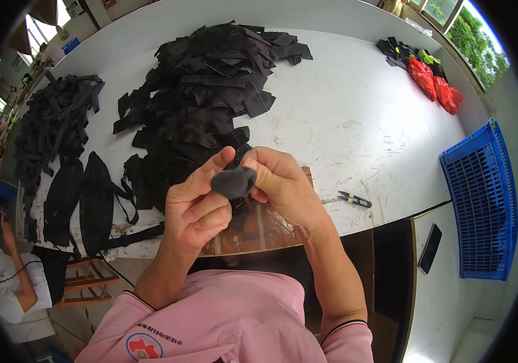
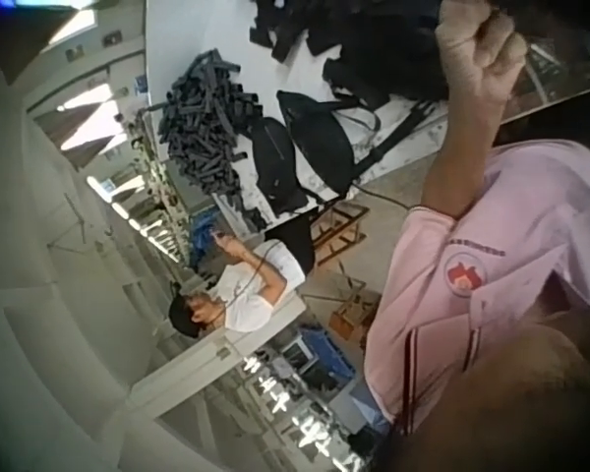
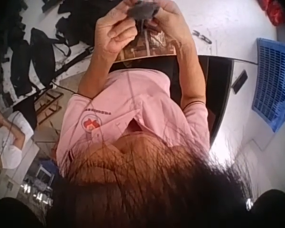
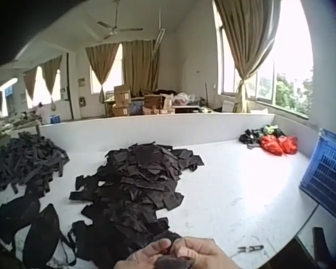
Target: Sorting and inspecting black fabric pieces on a large white table.
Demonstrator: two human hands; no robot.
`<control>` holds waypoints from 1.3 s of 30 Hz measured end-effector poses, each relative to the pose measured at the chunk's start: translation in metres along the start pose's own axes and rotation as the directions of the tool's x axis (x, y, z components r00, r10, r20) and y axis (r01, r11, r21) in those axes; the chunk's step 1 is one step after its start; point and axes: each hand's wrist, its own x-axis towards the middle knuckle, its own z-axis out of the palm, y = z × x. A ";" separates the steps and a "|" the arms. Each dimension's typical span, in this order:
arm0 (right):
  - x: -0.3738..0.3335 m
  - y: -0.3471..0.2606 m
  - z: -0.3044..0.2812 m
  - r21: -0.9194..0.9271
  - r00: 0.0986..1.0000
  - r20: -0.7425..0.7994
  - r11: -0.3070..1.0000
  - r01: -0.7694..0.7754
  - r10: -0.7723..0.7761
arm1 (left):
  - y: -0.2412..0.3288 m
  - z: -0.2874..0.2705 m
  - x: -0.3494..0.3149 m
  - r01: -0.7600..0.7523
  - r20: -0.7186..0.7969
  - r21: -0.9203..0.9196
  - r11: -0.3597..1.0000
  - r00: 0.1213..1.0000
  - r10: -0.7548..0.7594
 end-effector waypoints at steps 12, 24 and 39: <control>0.006 0.000 0.005 -0.284 0.996 -0.035 0.955 -0.089 0.083 | 0.007 -0.036 0.009 -0.013 -0.116 -0.363 0.932 0.993 -0.032; -0.009 0.037 -0.024 -0.246 0.993 -0.024 0.962 -0.115 0.113 | -0.020 -0.030 -0.008 -0.136 -0.208 0.554 0.821 0.933 0.295; -0.019 0.047 -0.018 -0.413 0.966 -0.254 0.907 -0.074 -0.037 | -0.012 -0.020 -0.005 -0.406 0.556 0.818 -0.407 0.738 0.383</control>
